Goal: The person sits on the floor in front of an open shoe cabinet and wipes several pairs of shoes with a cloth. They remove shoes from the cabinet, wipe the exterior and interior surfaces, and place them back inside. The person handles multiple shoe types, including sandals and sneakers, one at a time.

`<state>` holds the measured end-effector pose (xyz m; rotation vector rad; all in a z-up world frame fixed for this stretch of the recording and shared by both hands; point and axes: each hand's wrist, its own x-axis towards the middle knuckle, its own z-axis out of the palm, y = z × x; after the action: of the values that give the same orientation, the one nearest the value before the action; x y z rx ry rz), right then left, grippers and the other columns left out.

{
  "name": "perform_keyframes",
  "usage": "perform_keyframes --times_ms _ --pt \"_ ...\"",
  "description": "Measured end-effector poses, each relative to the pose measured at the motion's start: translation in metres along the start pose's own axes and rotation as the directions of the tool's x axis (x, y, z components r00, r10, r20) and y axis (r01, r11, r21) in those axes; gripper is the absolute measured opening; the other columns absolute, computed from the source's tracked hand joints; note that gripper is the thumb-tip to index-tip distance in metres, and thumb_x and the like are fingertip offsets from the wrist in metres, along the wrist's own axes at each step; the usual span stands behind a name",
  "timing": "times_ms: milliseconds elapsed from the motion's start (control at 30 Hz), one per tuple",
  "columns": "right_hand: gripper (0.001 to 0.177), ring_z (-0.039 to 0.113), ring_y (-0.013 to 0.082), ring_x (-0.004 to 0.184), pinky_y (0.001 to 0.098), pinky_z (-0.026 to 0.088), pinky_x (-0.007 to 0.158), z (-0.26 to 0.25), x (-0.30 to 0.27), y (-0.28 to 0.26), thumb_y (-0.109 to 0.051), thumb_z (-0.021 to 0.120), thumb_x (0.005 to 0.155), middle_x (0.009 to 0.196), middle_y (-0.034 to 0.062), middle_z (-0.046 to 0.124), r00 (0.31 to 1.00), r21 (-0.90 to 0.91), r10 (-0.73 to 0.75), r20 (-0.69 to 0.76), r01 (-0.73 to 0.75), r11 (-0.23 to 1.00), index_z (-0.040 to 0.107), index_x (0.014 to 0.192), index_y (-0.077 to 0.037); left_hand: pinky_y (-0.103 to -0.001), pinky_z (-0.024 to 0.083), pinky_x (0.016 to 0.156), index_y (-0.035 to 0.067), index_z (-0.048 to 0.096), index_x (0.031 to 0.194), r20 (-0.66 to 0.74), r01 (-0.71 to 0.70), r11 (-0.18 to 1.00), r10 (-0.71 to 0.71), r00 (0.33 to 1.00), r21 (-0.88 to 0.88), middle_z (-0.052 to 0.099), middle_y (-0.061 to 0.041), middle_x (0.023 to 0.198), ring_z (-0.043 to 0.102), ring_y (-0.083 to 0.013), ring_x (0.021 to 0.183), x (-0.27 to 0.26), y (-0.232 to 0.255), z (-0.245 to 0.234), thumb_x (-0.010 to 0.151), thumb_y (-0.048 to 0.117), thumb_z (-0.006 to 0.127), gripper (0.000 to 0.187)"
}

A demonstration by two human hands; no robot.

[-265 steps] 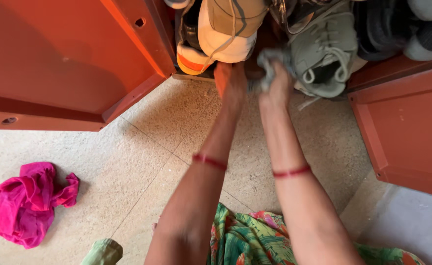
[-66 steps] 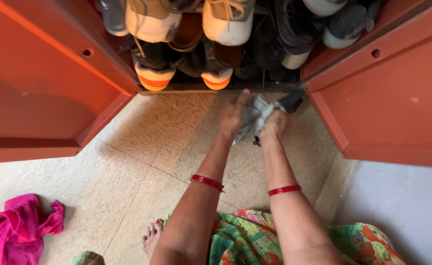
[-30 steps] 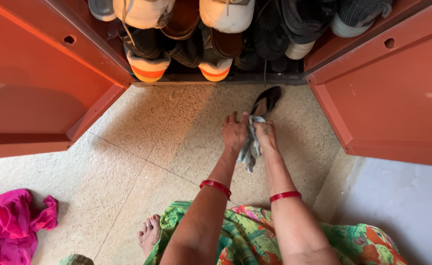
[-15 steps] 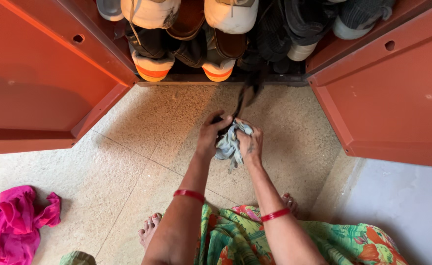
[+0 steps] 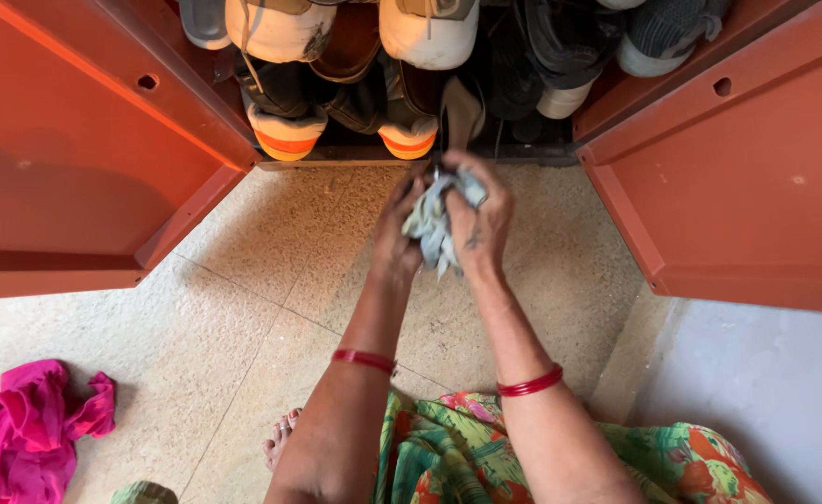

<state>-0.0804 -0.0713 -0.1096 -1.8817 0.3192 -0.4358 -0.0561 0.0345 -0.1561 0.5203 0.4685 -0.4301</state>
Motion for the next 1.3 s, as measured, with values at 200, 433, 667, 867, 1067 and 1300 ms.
perform_keyframes --times_ms 200,433,667,867,1067,1300 --pt "0.058 0.056 0.0287 0.134 0.0409 0.052 0.106 -0.017 0.025 -0.006 -0.004 0.059 0.096 0.150 0.0193 0.050 0.985 -0.056 0.171 -0.029 -0.172 0.983 0.047 0.152 -0.014 -0.033 0.060 0.087 0.004 0.046 0.152 0.083 -0.140 0.990 0.142 0.986 -0.029 0.063 -0.013 0.134 0.067 -0.0223 0.110 0.069 0.004 0.053 0.098 0.029 0.066 0.063" --pt "0.060 0.061 0.0246 0.132 0.0343 0.047 0.111 0.006 0.070 0.024 0.001 0.048 0.094 0.152 0.0220 0.053 0.984 0.168 0.179 0.012 -0.179 0.970 0.042 0.154 -0.002 -0.046 0.044 0.115 0.012 0.024 0.156 -0.058 -0.075 0.925 0.104 0.993 0.371 0.041 -0.019 0.155 0.046 -0.0341 0.139 0.121 0.009 0.078 0.101 0.038 0.058 0.070" --pt "0.030 0.064 0.0192 0.087 0.0328 0.052 0.074 0.043 0.105 0.064 -0.016 0.057 0.105 0.100 0.0166 0.071 0.993 0.141 -0.095 -0.076 0.105 0.984 0.065 0.125 0.005 -0.051 0.044 0.115 0.006 0.042 0.155 0.197 -0.324 0.302 0.383 0.903 0.897 0.056 -0.027 0.148 0.055 -0.0438 0.137 0.074 0.009 0.085 0.099 0.070 0.032 0.085" --pt "0.053 0.071 0.0206 0.096 0.0366 0.054 0.085 0.052 0.185 0.071 -0.042 0.041 0.102 0.110 0.0111 0.075 0.991 0.404 0.130 0.014 -0.124 0.906 0.070 0.115 0.001 -0.048 0.038 0.113 0.007 0.042 0.151 0.216 -0.312 0.308 0.308 0.927 0.899 0.053 -0.024 0.148 0.050 -0.0400 0.138 0.087 0.035 0.111 0.087 0.071 0.049 0.092" --pt "0.053 0.066 0.0237 0.106 0.0413 0.050 0.095 0.040 0.139 0.051 -0.043 0.047 0.104 0.121 0.0126 0.070 0.919 0.648 0.393 0.046 -0.327 0.688 0.066 0.128 0.001 -0.040 0.042 0.111 0.007 0.043 0.152 0.144 -0.215 0.245 0.279 0.949 0.945 0.059 -0.022 0.142 0.057 -0.0346 0.133 0.063 0.036 0.102 0.085 0.065 0.055 0.089" --pt "0.024 0.071 0.0238 0.086 0.0385 0.054 0.076 -0.037 0.129 -0.039 -0.023 0.058 0.099 0.092 0.0123 0.074 0.964 -0.312 -0.248 0.098 0.266 0.912 0.073 0.100 -0.004 -0.045 0.043 0.109 0.016 0.055 0.147 0.310 -0.363 0.128 0.310 0.899 0.923 0.067 -0.019 0.134 0.061 -0.0351 0.126 -0.012 0.046 0.175 0.093 0.063 0.043 0.072"
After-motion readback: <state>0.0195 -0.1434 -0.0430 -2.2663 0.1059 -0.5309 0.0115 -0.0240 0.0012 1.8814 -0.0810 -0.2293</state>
